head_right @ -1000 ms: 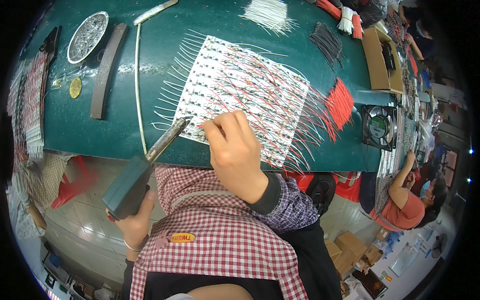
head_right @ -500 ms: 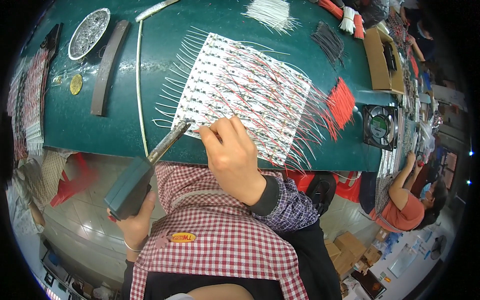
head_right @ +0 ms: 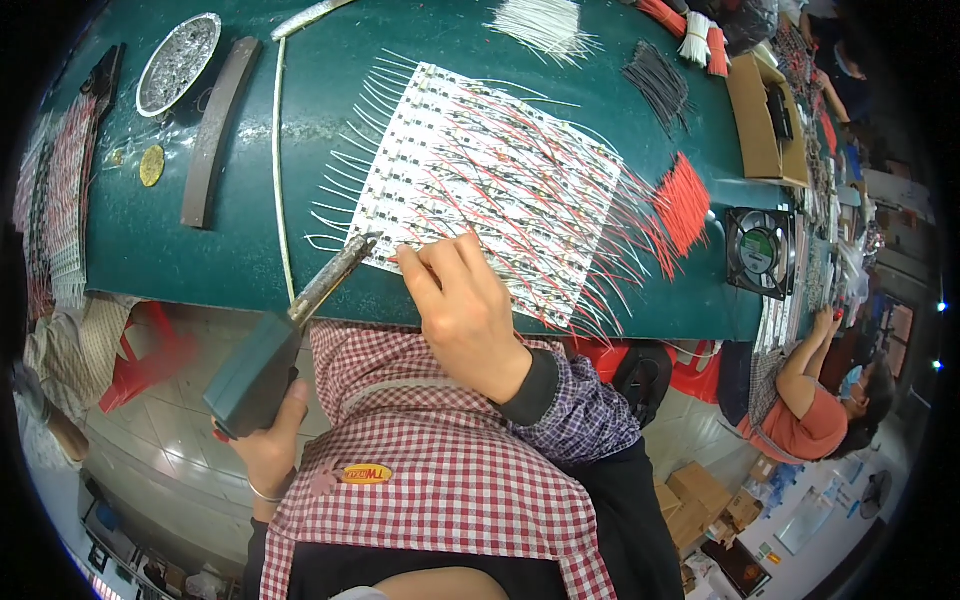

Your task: The person solders wires onto a circuit board using a handheld soldering tool. Afterward, the person places the completed board onto a stack of panels, sets a new board onto the table, and reaches for wires by hand.

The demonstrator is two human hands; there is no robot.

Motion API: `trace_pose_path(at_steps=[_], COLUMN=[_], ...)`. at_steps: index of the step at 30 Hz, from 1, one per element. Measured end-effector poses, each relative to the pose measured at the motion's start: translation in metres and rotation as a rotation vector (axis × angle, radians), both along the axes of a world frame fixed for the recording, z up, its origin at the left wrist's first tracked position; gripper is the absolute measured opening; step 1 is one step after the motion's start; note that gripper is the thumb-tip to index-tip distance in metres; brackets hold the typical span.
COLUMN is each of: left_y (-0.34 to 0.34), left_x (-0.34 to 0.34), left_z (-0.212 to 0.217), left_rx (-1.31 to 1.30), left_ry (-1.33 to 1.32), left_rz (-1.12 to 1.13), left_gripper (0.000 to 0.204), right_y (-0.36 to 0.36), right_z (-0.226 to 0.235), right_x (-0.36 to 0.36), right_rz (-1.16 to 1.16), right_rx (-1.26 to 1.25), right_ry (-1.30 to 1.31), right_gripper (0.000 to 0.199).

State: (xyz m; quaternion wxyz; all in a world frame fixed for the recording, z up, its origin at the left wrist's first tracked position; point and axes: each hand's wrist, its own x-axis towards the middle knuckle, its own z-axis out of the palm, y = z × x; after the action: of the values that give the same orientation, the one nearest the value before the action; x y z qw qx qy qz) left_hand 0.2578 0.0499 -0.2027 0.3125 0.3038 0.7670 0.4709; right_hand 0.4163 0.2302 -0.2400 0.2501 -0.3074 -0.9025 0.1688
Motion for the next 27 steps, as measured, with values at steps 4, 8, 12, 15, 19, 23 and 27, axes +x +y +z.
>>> trace_pose_path(at_steps=[4,8,12,15,19,23,27], left_y=[-0.001,-0.002,0.002,0.002,0.005,0.007,0.009], left_x=[0.000,0.002,0.004,0.004,0.005,0.004,0.004], left_z=[-0.001,-0.001,0.000,-0.001,-0.001,-0.003,-0.005], left_rx=[0.054,0.044,0.018,0.017,0.014,0.038,0.062], left_ry=[0.051,0.039,0.057,0.038,0.004,0.032,0.066], left_rz=[-0.027,-0.004,0.034,0.014,0.003,-0.031,-0.071], left_gripper=[0.031,0.031,0.021,0.021,0.019,0.019,0.018], right_y=[0.002,0.003,0.005,0.004,0.003,0.003,0.002], right_z=[-0.007,-0.008,-0.009,-0.008,-0.007,-0.007,-0.007], right_x=[0.005,0.004,0.004,0.002,0.001,0.000,-0.001], right_rz=[0.061,0.067,0.053,0.026,0.008,0.003,0.000], right_rx=[0.059,0.084,0.059,0.038,0.060,0.052,0.046], right_ry=[0.056,0.080,0.083,0.110,0.124,0.100,0.077], right_gripper=[0.037,0.036,0.032,0.030,0.028,0.028,0.027])
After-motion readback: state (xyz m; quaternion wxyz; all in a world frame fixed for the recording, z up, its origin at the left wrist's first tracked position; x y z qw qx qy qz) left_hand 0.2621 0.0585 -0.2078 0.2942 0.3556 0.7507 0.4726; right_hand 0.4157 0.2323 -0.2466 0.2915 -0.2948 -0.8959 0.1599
